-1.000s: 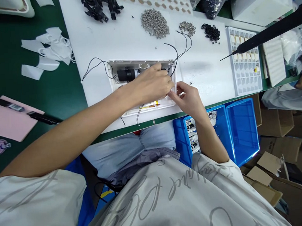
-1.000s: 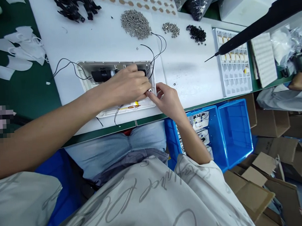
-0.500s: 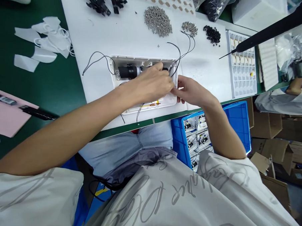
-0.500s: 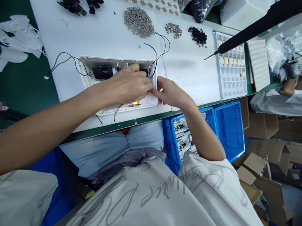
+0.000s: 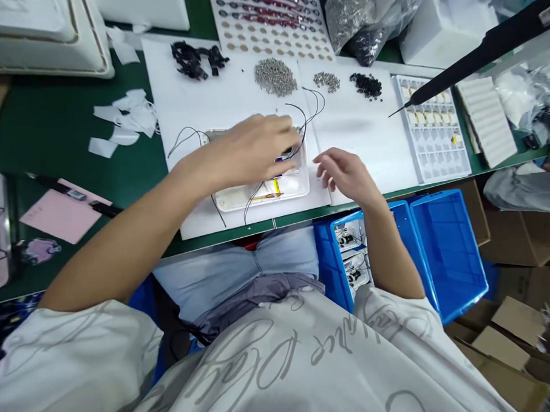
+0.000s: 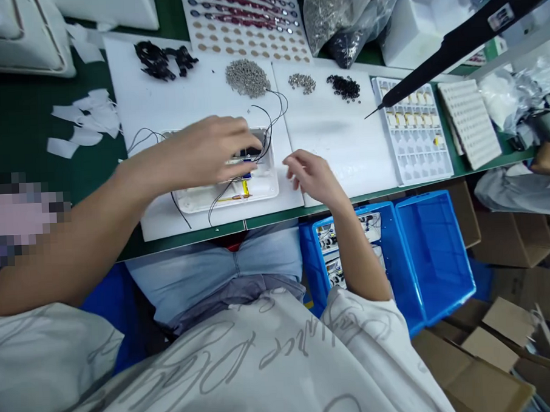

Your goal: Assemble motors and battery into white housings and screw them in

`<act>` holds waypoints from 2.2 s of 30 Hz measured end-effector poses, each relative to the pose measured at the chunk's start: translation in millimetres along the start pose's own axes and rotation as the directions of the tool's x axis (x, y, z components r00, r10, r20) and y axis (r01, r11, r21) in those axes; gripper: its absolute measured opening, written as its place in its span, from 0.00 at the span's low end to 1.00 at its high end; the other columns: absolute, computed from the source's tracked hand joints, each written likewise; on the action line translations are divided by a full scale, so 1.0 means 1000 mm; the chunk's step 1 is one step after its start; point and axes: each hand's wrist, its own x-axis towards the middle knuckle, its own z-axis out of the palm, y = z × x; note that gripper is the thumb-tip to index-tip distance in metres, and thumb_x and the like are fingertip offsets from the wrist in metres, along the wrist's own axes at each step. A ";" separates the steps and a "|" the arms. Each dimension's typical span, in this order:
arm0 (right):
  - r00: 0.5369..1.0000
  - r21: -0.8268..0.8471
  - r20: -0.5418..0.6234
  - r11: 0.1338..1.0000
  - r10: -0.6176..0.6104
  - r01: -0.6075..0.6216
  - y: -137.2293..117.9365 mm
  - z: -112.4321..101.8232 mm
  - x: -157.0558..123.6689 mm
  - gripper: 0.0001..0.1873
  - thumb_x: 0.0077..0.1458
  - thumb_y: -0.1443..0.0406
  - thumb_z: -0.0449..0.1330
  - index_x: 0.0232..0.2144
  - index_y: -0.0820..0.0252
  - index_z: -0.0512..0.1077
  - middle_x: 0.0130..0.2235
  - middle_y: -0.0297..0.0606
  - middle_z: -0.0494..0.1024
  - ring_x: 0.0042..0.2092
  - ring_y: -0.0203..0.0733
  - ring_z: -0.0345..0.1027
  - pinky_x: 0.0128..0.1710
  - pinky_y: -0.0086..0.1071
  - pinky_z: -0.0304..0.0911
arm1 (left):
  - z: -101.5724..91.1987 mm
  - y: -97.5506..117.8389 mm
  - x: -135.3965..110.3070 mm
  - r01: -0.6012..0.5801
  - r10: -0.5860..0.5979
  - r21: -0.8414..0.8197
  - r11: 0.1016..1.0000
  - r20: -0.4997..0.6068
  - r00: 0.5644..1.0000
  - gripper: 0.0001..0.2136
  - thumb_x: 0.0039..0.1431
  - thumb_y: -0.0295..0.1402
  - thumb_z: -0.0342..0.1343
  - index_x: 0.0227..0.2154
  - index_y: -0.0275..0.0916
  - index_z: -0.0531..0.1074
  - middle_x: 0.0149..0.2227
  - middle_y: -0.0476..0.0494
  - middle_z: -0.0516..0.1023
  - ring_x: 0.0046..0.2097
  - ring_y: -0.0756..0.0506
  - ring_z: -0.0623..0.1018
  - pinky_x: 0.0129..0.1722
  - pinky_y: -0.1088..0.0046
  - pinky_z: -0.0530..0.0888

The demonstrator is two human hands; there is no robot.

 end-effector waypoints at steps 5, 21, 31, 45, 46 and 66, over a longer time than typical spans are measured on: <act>0.936 -0.359 -0.319 0.933 -0.149 0.026 0.042 -0.017 -0.010 0.19 0.67 0.57 0.56 0.52 0.60 0.77 0.45 0.44 0.78 0.39 0.36 0.71 0.41 0.32 0.70 | -0.018 0.004 -0.061 0.190 -0.191 -0.026 0.981 -0.190 0.963 0.18 0.73 0.45 0.47 0.44 0.44 0.80 0.41 0.39 0.78 0.45 0.39 0.79 0.49 0.55 0.76; 0.927 -0.531 -0.285 0.845 -0.244 0.059 0.061 -0.013 0.000 0.10 0.63 0.63 0.56 0.40 0.61 0.75 0.45 0.48 0.77 0.39 0.42 0.68 0.45 0.39 0.66 | 0.040 0.041 -0.108 0.615 -0.543 0.164 0.772 -0.332 0.771 0.10 0.69 0.31 0.52 0.45 0.37 0.78 0.48 0.31 0.76 0.51 0.32 0.78 0.47 0.56 0.76; 0.816 -0.024 -0.086 0.820 -0.571 0.572 -0.066 0.092 0.009 0.10 0.68 0.59 0.60 0.39 0.57 0.77 0.43 0.39 0.79 0.42 0.36 0.70 0.41 0.31 0.64 | 0.063 0.023 -0.106 0.493 -0.498 -0.141 0.858 -0.464 0.733 0.10 0.69 0.32 0.57 0.49 0.43 0.80 0.49 0.37 0.78 0.50 0.39 0.76 0.52 0.56 0.74; 0.927 0.106 0.058 0.926 -0.371 0.363 -0.073 0.116 0.025 0.16 0.67 0.52 0.61 0.45 0.58 0.72 0.43 0.39 0.76 0.41 0.35 0.71 0.42 0.31 0.67 | 0.074 0.021 -0.103 0.398 -0.507 -0.319 0.860 -0.443 0.740 0.22 0.73 0.30 0.49 0.67 0.43 0.64 0.46 0.40 0.81 0.53 0.38 0.76 0.55 0.56 0.72; 0.925 0.104 0.081 0.927 -0.370 0.361 -0.074 0.115 0.026 0.17 0.66 0.51 0.61 0.46 0.57 0.72 0.43 0.39 0.77 0.42 0.35 0.71 0.42 0.31 0.68 | 0.074 0.021 -0.103 0.387 -0.499 -0.322 0.864 -0.446 0.743 0.22 0.73 0.29 0.49 0.68 0.43 0.63 0.47 0.40 0.81 0.52 0.38 0.76 0.56 0.56 0.73; 0.924 0.077 0.267 0.962 -0.273 0.262 -0.086 0.096 0.040 0.12 0.59 0.55 0.66 0.35 0.57 0.72 0.29 0.34 0.76 0.29 0.37 0.71 0.29 0.32 0.66 | 0.076 0.021 -0.102 0.443 -0.549 -0.325 0.836 -0.474 0.688 0.11 0.74 0.40 0.52 0.38 0.43 0.76 0.51 0.36 0.72 0.54 0.36 0.73 0.52 0.52 0.75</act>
